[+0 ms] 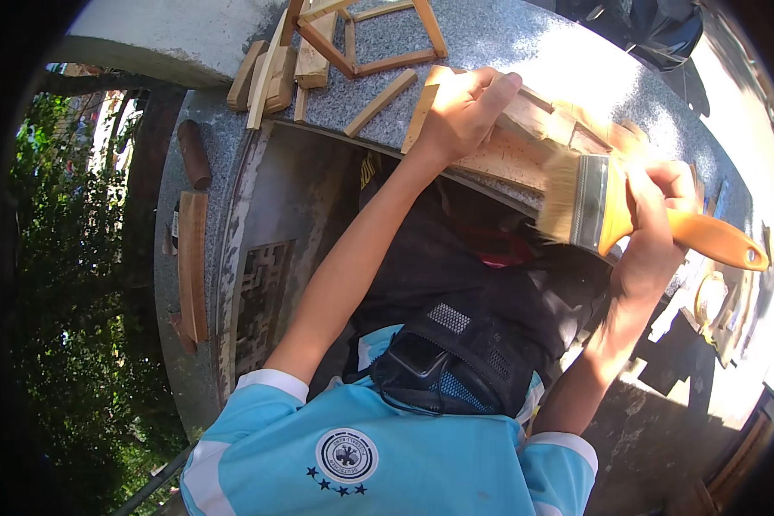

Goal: Sanding and gluing components of a decorative wooden lantern frame.

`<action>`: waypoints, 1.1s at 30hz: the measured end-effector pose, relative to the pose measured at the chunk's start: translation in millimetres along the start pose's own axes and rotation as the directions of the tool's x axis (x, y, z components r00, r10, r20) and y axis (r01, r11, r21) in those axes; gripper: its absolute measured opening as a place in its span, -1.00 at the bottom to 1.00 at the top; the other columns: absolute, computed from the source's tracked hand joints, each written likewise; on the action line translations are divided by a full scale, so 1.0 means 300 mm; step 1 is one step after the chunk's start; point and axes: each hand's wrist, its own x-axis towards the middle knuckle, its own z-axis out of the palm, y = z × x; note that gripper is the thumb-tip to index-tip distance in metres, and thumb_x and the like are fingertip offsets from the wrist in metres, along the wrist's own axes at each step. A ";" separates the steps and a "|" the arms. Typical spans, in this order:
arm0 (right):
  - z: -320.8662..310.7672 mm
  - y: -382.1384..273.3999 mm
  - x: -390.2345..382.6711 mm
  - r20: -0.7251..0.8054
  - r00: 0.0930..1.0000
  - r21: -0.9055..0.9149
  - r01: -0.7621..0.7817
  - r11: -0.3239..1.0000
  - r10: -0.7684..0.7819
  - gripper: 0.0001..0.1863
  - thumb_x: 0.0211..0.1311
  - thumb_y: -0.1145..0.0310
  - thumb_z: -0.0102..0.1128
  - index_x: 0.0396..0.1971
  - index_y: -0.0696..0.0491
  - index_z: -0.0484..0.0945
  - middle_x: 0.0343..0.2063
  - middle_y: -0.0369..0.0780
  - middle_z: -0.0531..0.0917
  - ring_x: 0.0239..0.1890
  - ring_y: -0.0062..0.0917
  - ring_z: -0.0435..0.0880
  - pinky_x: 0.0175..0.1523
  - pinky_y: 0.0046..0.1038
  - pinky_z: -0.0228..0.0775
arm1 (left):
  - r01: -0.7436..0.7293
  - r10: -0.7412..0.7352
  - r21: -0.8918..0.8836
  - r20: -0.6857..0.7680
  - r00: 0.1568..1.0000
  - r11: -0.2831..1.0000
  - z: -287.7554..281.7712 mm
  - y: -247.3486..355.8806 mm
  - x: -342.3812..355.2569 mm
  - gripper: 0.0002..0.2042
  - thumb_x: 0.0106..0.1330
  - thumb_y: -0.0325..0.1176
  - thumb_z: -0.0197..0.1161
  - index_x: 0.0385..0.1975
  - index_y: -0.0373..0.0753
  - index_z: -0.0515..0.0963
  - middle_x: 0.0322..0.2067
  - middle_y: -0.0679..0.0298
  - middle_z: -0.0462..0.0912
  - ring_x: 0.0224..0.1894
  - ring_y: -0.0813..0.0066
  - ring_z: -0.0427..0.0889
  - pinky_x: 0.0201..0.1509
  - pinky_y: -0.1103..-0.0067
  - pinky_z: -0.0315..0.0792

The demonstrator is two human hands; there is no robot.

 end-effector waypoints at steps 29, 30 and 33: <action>-0.014 0.106 0.023 -0.154 0.961 0.139 0.250 0.958 -0.228 -0.75 0.24 0.32 -0.11 -0.56 0.16 0.25 -0.13 0.06 0.47 -0.15 -0.49 0.50 -0.04 -0.45 0.39 | -0.351 0.484 0.411 -0.284 0.828 0.841 0.049 -0.073 0.006 -0.87 -0.20 -0.29 0.16 -0.77 -0.21 0.48 -0.59 0.21 0.44 -0.43 0.26 0.42 -0.23 0.42 0.24; -0.016 0.101 0.024 -0.199 0.954 -0.077 0.214 0.974 -0.226 -0.77 0.24 0.35 -0.10 -0.56 0.16 0.28 -0.18 0.03 0.50 -0.16 -0.48 0.51 -0.05 -0.46 0.38 | -0.357 0.483 0.399 -0.281 0.829 0.844 0.050 -0.068 0.008 -0.87 -0.20 -0.29 0.16 -0.77 -0.21 0.48 -0.59 0.21 0.44 -0.43 0.26 0.42 -0.23 0.42 0.24; -0.033 0.081 0.034 0.113 0.993 -0.029 -0.019 0.999 0.022 -0.83 0.24 0.39 -0.08 -0.48 0.16 0.37 -0.26 -0.08 0.55 -0.20 -0.50 0.52 -0.08 -0.52 0.34 | -0.354 0.514 0.449 -0.311 0.799 0.821 0.045 -0.062 0.001 -0.89 -0.20 -0.33 0.18 -0.77 -0.21 0.47 -0.63 0.25 0.45 -0.46 0.31 0.46 -0.29 0.43 0.27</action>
